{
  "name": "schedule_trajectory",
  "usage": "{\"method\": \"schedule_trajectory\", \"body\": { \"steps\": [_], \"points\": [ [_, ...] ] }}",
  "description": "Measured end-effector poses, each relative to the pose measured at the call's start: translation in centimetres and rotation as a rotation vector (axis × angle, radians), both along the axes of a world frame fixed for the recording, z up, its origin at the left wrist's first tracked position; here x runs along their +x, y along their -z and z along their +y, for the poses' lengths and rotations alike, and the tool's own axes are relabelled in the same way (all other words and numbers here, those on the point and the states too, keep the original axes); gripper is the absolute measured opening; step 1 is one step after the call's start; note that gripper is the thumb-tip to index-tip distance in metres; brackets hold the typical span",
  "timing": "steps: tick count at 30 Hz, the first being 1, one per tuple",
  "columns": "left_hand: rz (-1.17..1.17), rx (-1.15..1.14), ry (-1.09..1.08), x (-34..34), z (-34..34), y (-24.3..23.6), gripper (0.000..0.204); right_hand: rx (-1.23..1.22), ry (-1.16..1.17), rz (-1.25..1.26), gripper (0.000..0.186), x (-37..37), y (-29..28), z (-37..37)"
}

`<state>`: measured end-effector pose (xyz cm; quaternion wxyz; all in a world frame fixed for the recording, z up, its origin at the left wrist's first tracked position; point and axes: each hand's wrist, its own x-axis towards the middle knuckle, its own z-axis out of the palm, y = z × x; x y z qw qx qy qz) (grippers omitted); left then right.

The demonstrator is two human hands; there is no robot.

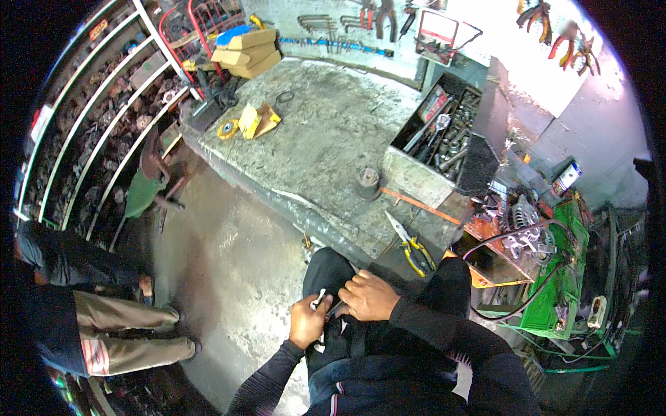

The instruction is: The person sits on the floor in a workshop and cleans a small cylindrical mechanical part with a white cloth. They then use pliers to manipulate a small component on the part, repeatedly adjusting and inspecting it.

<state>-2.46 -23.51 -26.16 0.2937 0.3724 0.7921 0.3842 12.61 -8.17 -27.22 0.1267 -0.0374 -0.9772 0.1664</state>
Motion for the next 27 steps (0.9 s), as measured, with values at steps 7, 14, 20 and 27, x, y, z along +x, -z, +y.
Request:
{"method": "schedule_trajectory", "body": {
  "steps": [7, 14, 20, 27],
  "points": [
    [-0.965, 0.11, -0.306, -2.8, -0.6, 3.2, 0.029, -0.115, 0.03, 0.019, 0.033, -1.3, 0.8, -0.1],
    [-1.176, 0.156, -0.003, -3.0, -2.1, -0.8, 0.04, -0.247, 0.01, -0.114, 0.036, -0.6, 0.6, 0.3],
    [-0.859, 0.122, -0.223, -1.1, 0.5, 0.1, 0.021, -0.202, 0.116, -0.187, 0.045, -0.8, 0.1, -0.2],
    [-1.224, 0.071, -0.253, -3.3, 2.6, -1.0, 0.032, -0.193, 0.161, -0.145, 0.052, -1.1, 0.1, 0.3]
  ]
}}
